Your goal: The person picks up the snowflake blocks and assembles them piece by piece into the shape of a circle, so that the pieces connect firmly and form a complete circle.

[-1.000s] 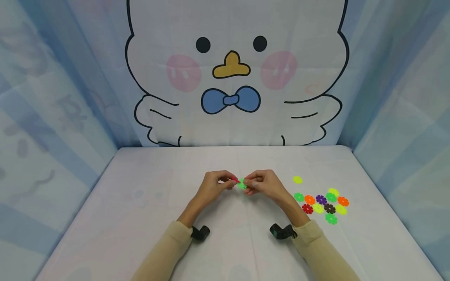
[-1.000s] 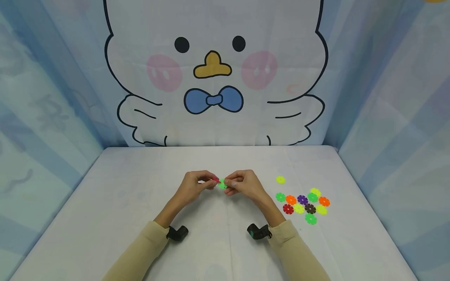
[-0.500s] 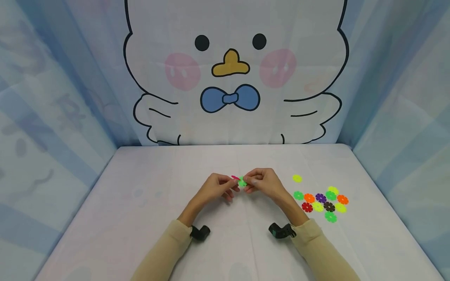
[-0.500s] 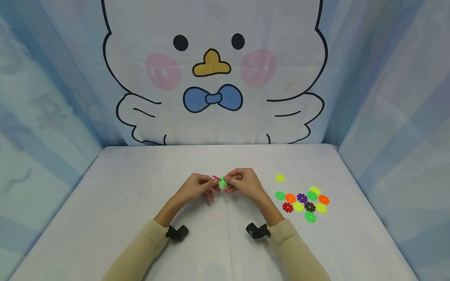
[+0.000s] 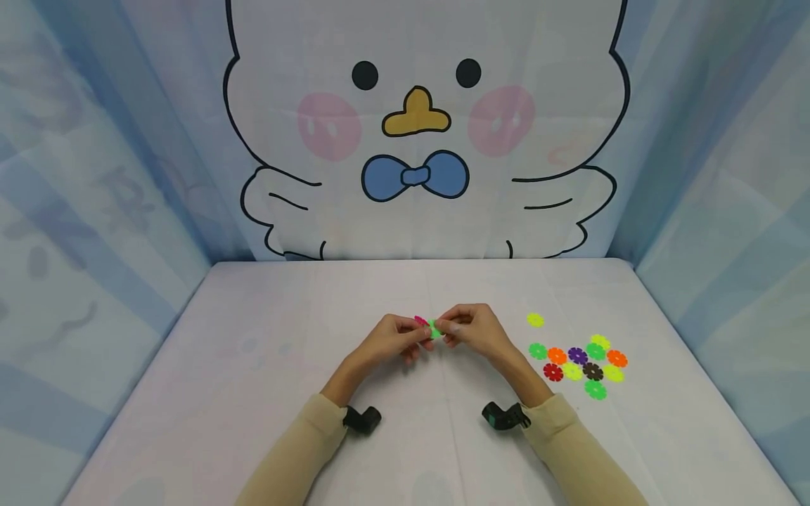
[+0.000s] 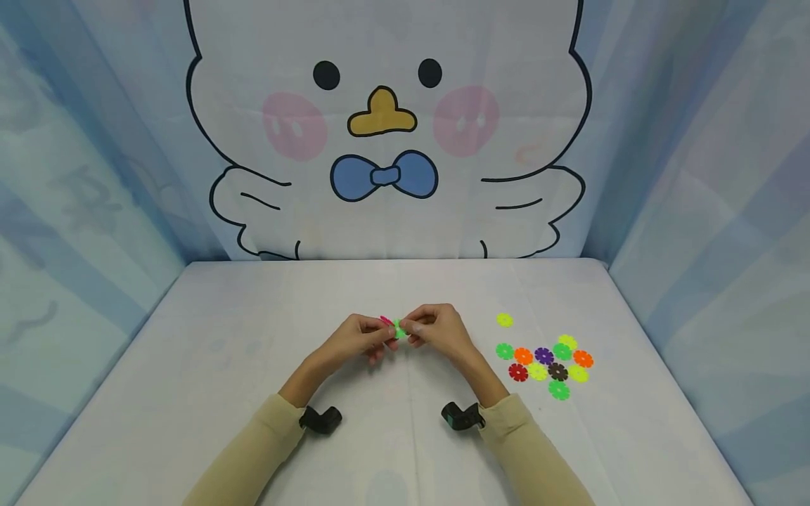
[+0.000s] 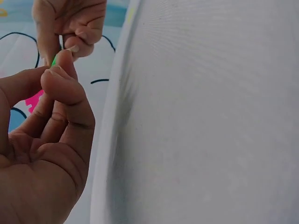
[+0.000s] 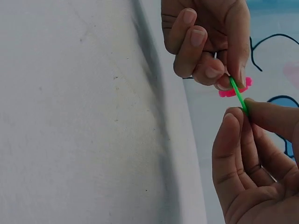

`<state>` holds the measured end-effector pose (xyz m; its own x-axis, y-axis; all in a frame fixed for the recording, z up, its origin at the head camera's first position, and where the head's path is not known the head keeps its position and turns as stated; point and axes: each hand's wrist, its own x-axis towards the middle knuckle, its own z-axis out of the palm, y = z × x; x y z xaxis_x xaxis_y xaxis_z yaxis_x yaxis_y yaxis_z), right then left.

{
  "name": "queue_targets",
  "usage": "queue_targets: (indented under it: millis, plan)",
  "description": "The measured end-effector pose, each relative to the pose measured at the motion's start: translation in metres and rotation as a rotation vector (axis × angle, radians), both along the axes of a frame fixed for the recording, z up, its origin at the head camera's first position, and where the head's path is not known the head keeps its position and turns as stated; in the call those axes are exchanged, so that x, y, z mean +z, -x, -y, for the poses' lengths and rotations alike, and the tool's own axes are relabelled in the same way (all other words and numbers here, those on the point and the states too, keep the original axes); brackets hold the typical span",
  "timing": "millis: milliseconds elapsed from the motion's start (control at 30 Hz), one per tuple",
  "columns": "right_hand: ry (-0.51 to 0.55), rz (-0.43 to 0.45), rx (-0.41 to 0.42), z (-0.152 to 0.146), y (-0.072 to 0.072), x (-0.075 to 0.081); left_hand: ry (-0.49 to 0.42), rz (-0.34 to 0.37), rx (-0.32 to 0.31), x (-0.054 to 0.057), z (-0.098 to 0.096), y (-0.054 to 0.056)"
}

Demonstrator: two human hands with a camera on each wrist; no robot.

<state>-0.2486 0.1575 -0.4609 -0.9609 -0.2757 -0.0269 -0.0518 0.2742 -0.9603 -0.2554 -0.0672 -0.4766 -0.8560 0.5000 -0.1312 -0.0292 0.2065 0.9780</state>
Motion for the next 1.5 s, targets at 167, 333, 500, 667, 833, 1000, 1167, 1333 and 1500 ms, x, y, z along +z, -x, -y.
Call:
queue_targets:
  millis: [167,333,500,667,833,1000,1167,1333,1500]
  plan:
    - [-0.016,0.013,0.012,0.001,0.001,-0.003,-0.009,0.025,-0.017,-0.004,0.004,0.002]
    - [-0.037,0.007,0.012,0.002,0.002,-0.005,-0.015,0.044,-0.008,-0.008,0.005,0.004]
    - [-0.072,0.009,-0.007,-0.001,0.003,-0.005,-0.026,0.055,0.018,-0.013,0.007,0.006]
    - [-0.106,-0.028,-0.027,-0.013,0.004,-0.002,-0.064,0.077,0.056,-0.019,0.008,0.008]
    - [-0.136,-0.031,-0.069,-0.029,0.004,0.002,-0.083,0.078,0.06,-0.023,0.007,0.009]
    - [-0.181,-0.049,-0.118,-0.048,0.004,0.004,-0.083,0.083,0.057,-0.024,0.008,0.008]
    - [-0.254,-0.07,-0.164,-0.073,0.004,0.006,-0.089,0.081,0.057,-0.024,0.01,0.008]
    - [-0.312,-0.062,-0.218,-0.102,0.004,0.006,-0.092,0.08,0.05,-0.024,0.011,0.007]
    - [-0.391,-0.042,-0.26,-0.125,0.005,0.005,-0.082,0.069,0.04,-0.023,0.011,0.008]
